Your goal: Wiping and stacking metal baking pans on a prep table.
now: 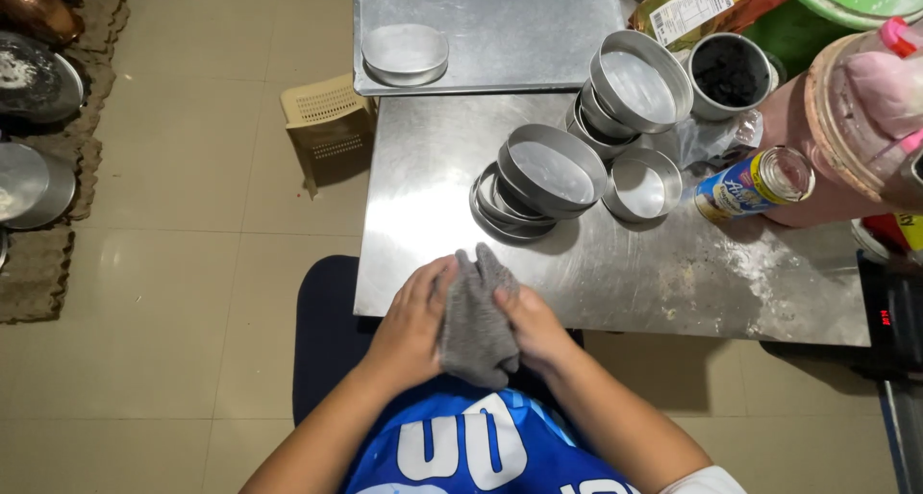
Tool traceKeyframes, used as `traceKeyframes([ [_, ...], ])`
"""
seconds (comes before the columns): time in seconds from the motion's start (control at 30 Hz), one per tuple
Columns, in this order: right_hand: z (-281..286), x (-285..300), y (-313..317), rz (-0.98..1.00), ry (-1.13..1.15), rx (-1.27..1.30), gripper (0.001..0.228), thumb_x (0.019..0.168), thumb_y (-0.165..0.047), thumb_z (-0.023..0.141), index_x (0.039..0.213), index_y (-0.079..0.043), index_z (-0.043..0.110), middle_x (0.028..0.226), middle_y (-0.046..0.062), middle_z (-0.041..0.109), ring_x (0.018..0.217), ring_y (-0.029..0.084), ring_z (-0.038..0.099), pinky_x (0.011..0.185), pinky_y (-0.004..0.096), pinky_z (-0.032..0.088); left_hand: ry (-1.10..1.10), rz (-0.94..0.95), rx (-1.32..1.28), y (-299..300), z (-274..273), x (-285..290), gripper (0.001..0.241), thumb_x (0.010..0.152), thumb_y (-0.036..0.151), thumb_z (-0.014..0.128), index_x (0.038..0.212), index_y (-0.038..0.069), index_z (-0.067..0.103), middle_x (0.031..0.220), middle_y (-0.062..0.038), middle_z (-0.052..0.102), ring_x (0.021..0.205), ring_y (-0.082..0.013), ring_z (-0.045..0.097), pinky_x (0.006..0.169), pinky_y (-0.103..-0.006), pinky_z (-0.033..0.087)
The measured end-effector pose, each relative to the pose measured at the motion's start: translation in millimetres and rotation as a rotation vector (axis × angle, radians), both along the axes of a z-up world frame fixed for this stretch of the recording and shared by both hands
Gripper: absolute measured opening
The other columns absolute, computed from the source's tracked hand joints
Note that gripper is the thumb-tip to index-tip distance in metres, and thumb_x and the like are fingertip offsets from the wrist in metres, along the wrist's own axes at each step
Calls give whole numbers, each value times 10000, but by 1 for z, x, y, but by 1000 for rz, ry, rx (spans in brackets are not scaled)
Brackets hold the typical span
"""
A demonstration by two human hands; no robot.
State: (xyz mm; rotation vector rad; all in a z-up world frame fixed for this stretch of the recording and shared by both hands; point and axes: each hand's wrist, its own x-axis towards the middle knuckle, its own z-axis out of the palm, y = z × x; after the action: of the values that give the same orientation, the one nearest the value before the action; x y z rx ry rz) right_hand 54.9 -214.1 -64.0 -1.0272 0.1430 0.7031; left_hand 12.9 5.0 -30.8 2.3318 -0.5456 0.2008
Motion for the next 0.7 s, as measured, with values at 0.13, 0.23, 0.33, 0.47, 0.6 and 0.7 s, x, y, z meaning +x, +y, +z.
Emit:
traceKeyframes([
  [0.13,8,-5,-6,267,-234,7,538,983,-426,653,1277,24,631,1174,87,713,1059,153,687,957,333,552,223,18,-185,10,-8,2,1093,769,374,860,1613,128,210,1586,-216,356,1426,-421,456,1139,-460,429],
  [0.23,35,9,-9,302,-679,-380,394,1007,-379,648,1120,-7,711,997,89,765,914,180,685,829,346,576,229,45,-159,15,-3,9,1108,741,399,885,1599,130,239,1561,-222,378,1405,-411,465,1121,-462,424],
  [0.33,63,28,-11,270,-1058,-919,303,872,-345,762,831,-46,741,715,124,715,681,272,694,645,379,527,336,338,-696,49,-50,21,1058,808,432,812,1629,107,231,1501,-225,505,1379,-356,523,1146,-447,435],
  [0.47,31,40,-20,336,-927,-925,236,844,-318,743,820,-83,736,639,122,671,583,305,670,575,405,505,90,517,-559,105,-12,51,1213,815,492,816,1658,106,35,1605,-263,320,1402,-342,442,1139,-449,402],
  [0.6,-22,30,-21,128,-1327,-997,248,750,-282,812,687,-90,668,608,131,621,585,356,601,576,462,461,-47,504,-177,129,16,109,1227,771,505,850,1674,174,88,1619,-250,263,1443,-406,382,1158,-494,395],
  [0.7,-24,31,-17,3,-1363,-969,204,714,-229,803,692,-98,647,621,112,627,579,351,594,581,456,458,11,427,20,135,29,172,1208,724,575,840,1664,249,154,1621,-194,285,1442,-432,373,1144,-519,394],
])
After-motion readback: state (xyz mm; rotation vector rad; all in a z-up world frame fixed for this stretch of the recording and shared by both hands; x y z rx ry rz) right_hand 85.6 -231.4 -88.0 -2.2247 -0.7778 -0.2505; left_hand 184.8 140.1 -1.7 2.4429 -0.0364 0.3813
